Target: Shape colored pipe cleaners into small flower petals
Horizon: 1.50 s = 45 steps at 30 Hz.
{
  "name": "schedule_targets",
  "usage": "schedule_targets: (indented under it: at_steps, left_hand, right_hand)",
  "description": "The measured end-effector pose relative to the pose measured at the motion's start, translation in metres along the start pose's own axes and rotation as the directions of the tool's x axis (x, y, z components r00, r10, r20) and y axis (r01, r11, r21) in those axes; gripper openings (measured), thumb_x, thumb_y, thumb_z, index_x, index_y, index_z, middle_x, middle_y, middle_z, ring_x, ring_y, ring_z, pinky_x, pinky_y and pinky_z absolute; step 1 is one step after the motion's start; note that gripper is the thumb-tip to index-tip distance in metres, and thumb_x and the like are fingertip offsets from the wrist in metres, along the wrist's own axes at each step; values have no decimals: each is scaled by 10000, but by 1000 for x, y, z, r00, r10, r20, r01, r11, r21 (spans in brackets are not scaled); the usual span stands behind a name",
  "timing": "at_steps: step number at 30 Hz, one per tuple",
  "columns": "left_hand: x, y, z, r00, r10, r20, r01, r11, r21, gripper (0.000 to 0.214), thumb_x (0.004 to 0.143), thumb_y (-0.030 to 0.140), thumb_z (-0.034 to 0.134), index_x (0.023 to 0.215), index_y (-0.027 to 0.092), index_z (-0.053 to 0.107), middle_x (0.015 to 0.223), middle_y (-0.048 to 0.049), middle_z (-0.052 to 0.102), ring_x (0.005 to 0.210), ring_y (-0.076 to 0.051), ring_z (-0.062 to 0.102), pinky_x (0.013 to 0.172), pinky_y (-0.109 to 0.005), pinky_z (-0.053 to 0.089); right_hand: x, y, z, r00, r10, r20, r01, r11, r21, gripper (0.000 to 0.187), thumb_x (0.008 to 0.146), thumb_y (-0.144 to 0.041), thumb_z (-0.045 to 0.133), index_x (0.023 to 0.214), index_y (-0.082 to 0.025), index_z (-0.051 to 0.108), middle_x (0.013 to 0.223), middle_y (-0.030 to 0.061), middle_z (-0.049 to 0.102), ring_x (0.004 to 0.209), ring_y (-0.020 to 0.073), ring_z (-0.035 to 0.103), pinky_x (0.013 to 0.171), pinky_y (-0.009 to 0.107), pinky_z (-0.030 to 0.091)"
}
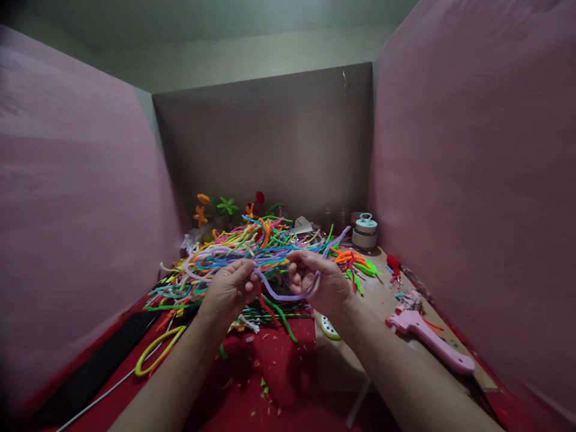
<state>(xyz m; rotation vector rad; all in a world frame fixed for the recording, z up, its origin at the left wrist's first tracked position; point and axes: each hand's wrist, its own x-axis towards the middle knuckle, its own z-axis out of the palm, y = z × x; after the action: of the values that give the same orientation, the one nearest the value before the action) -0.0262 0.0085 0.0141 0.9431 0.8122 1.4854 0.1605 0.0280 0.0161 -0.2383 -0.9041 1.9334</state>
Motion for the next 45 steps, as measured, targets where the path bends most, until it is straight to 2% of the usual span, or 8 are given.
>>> schedule_targets:
  at_steps: [5,10,13,18,29,35,41,45]
  left_hand:
    - [-5,2,3,997,-47,56,50,997,-55,274,669,301,709,661,139,489,512,52,509,368,-14,381,358,-128,317]
    - [-7,1,4,996,-63,66,65,997,-37,285,653,326,714,654,139,499,510,51,509,362,-14,378,342,-125,279]
    - [-9,-2,8,998,-33,60,27,994,107,272,654,334,703,623,136,520,464,56,484,335,-16,345,329,-139,227]
    - [-13,-5,15,998,22,58,-39,952,304,268,630,310,715,560,122,538,424,59,453,356,-15,335,360,-147,217]
    - [-5,-4,4,997,-29,66,14,978,210,258,707,381,648,685,153,528,476,76,409,355,-20,314,363,-150,226]
    - [-13,-4,10,979,144,146,-204,764,612,170,673,298,676,679,143,607,551,16,576,488,-78,484,481,-184,370]
    - [-14,-11,11,938,287,196,-330,562,758,132,724,285,601,662,170,618,595,9,594,555,-113,519,548,-210,394]
    - [-12,-12,8,945,254,204,-317,569,759,135,726,283,581,658,169,606,576,16,570,525,-102,482,521,-203,370]
  right_hand:
    - [-10,-13,-2,974,-111,199,117,993,-21,609,556,-619,644,1072,-301,595,1022,34,639,891,203,589,704,343,482]
    - [2,7,-5,990,31,136,13,950,-312,289,588,-185,745,865,-158,667,831,54,668,689,116,596,583,212,458]
    - [8,26,-3,990,135,40,-117,944,-307,197,705,-286,670,789,-109,651,693,54,654,562,95,584,532,205,451]
    - [4,39,4,976,212,-52,-217,923,-318,192,637,-253,718,674,-102,606,552,19,622,417,63,529,419,156,389]
    - [-1,39,6,991,115,-68,-132,932,-338,186,702,-260,605,784,-97,644,581,23,633,441,80,549,403,169,385]
    - [-1,43,8,984,0,-178,-72,913,-402,197,665,-307,668,722,-129,604,587,8,636,411,78,532,376,174,379]
    - [-1,48,13,977,-80,-200,-37,854,-518,178,666,-301,655,708,-143,585,584,-10,622,421,103,560,374,201,427]
    - [-3,45,17,974,-100,-201,-24,845,-534,146,660,-270,645,693,-149,571,548,-30,605,398,91,553,379,187,408]
